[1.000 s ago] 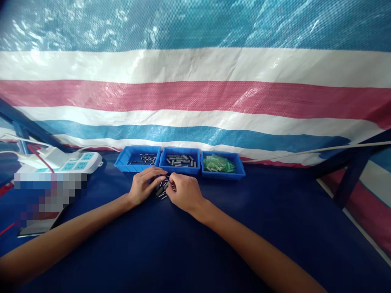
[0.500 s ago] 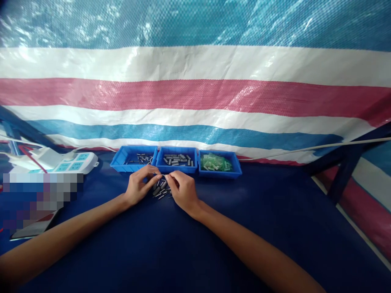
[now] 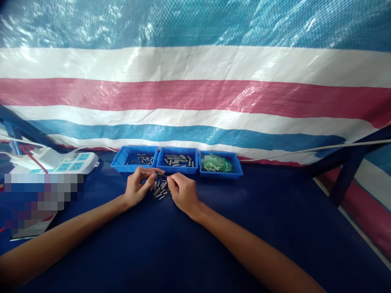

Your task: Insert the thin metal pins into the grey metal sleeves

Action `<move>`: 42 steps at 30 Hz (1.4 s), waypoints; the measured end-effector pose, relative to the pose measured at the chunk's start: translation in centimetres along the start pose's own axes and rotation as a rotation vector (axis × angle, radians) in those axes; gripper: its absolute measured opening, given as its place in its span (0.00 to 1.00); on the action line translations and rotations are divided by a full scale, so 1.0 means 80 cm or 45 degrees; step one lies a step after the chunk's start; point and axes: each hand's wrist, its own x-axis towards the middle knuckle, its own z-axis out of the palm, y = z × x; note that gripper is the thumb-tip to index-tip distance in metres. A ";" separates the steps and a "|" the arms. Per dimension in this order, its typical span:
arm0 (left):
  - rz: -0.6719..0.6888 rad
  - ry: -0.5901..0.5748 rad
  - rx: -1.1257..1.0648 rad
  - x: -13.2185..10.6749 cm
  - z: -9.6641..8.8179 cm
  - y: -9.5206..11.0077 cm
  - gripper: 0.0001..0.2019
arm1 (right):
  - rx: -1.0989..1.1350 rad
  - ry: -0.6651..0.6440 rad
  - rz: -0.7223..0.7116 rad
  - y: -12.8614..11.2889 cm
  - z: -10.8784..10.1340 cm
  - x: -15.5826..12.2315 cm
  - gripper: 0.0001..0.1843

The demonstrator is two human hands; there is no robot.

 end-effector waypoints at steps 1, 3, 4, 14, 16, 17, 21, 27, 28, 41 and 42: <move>0.002 0.011 0.011 0.000 0.000 0.000 0.05 | 0.005 -0.001 -0.003 0.000 0.000 0.000 0.15; 0.005 0.018 0.052 0.001 -0.001 0.000 0.06 | 0.010 -0.011 -0.008 0.000 -0.001 0.000 0.14; 0.006 0.015 0.085 0.002 -0.001 0.001 0.07 | 0.010 -0.016 -0.009 0.000 -0.001 0.000 0.14; 0.143 -0.085 0.422 0.007 -0.006 0.003 0.13 | 0.136 0.044 -0.062 0.004 0.002 0.000 0.12; 0.134 -0.071 0.390 0.005 -0.004 -0.003 0.12 | 0.145 0.031 -0.090 0.005 0.003 -0.001 0.15; 0.141 -0.064 0.379 0.003 -0.003 -0.006 0.11 | 0.141 0.022 -0.112 0.005 0.003 -0.002 0.15; 0.197 -0.061 0.365 0.000 -0.001 -0.012 0.10 | 0.117 0.019 -0.183 0.007 0.004 -0.003 0.11; 0.199 -0.093 0.421 0.005 -0.004 -0.002 0.09 | 0.139 0.064 -0.216 0.005 0.002 -0.004 0.08; 0.210 -0.110 0.430 0.006 -0.005 0.000 0.08 | 0.144 0.090 -0.217 0.004 0.002 -0.004 0.08; 0.214 0.151 0.506 0.002 -0.002 0.006 0.05 | 0.149 0.085 -0.274 0.009 0.005 -0.003 0.17; 0.200 0.170 0.513 0.002 -0.002 0.007 0.05 | 0.156 0.077 -0.276 0.009 0.005 -0.004 0.18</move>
